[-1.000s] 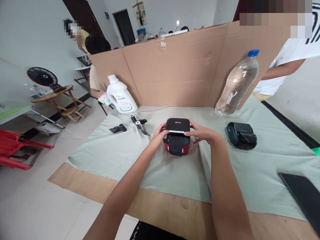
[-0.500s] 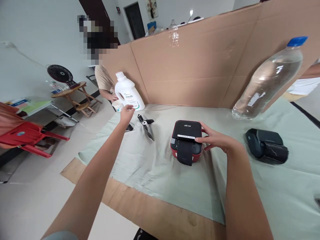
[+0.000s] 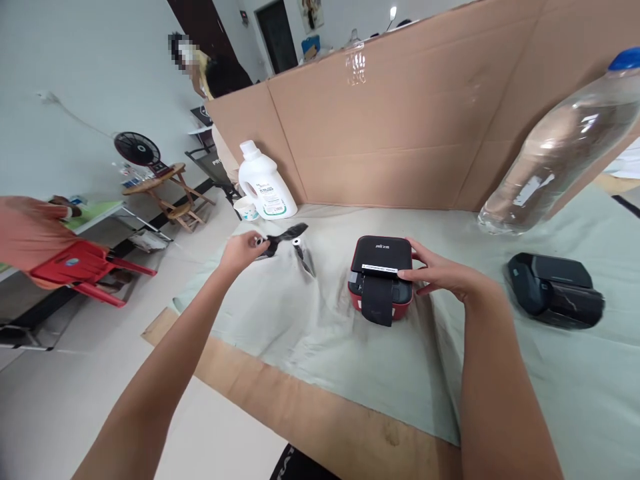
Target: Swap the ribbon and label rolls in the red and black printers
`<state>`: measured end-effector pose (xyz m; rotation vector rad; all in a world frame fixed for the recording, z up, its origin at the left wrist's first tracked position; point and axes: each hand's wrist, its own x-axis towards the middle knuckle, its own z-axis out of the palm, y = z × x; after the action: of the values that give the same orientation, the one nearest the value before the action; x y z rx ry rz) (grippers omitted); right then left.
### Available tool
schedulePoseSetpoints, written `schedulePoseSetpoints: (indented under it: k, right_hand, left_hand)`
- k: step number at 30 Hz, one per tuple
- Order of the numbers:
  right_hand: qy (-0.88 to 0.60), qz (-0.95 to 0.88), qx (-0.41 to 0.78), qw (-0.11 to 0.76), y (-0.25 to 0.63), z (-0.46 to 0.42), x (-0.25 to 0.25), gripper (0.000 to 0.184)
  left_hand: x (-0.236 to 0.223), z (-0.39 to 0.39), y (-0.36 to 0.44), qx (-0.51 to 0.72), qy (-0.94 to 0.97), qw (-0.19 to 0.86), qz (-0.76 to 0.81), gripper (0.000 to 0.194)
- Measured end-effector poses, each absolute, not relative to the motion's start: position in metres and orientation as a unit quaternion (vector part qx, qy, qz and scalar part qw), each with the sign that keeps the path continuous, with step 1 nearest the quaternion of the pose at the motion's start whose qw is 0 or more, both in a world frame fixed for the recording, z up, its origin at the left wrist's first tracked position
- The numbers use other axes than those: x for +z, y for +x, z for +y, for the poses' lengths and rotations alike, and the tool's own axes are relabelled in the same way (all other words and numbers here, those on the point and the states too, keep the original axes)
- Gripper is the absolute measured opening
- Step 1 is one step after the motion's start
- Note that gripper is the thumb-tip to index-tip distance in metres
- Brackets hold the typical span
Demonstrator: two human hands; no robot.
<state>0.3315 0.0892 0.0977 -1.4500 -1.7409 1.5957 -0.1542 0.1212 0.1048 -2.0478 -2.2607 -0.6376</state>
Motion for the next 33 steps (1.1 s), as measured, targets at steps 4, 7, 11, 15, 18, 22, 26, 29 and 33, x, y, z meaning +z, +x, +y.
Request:
schedulePoseSetpoints:
  k: [4,7,11,15,18,22,26,29,33]
  right_hand:
    - [-0.515,-0.618,0.563,0.189,0.332,0.09,0.097,0.084]
    - [-0.511,-0.619,0.564,0.194,0.332,0.09,0.096,0.085]
    - [-0.511,-0.619,0.561,0.2,0.333,0.089,0.096,0.087]
    - [-0.507,-0.62,0.564,0.201,0.335,0.09,0.094,0.083]
    - [-0.506,-0.617,0.565,0.211,0.336,0.091,0.092,0.085]
    - [-0.507,-0.617,0.564,0.208,0.335,0.091,0.093,0.085]
    - [-0.507,-0.616,0.57,0.197,0.334,0.09,0.094,0.082]
    - [-0.504,-0.617,0.571,0.197,0.334,0.09,0.094,0.08]
    - [-0.496,-0.617,0.579,0.197,0.334,0.09,0.094,0.078]
  left_hand:
    - [0.091,0.045,-0.162,-0.132,-0.642,-0.027,-0.755,0.029]
    - [0.075,0.017,-0.162,-0.083,-0.636,-0.04,-0.766,0.029]
    - [0.074,0.013,-0.162,-0.071,-0.641,-0.039,-0.764,0.037]
    - [0.092,0.044,-0.152,-0.138,-0.652,0.021,-0.745,0.042]
    - [0.096,0.09,-0.131,-0.123,-0.72,0.026,-0.682,0.046]
    - [0.083,0.146,-0.098,-0.031,-0.787,-0.028,-0.616,0.059]
    - [0.084,0.152,-0.098,-0.033,-0.775,-0.025,-0.63,0.036]
    - [0.101,0.119,-0.126,-0.102,-0.731,0.024,-0.674,0.029]
    - [0.117,0.051,-0.172,-0.191,-0.655,0.069,-0.728,0.031]
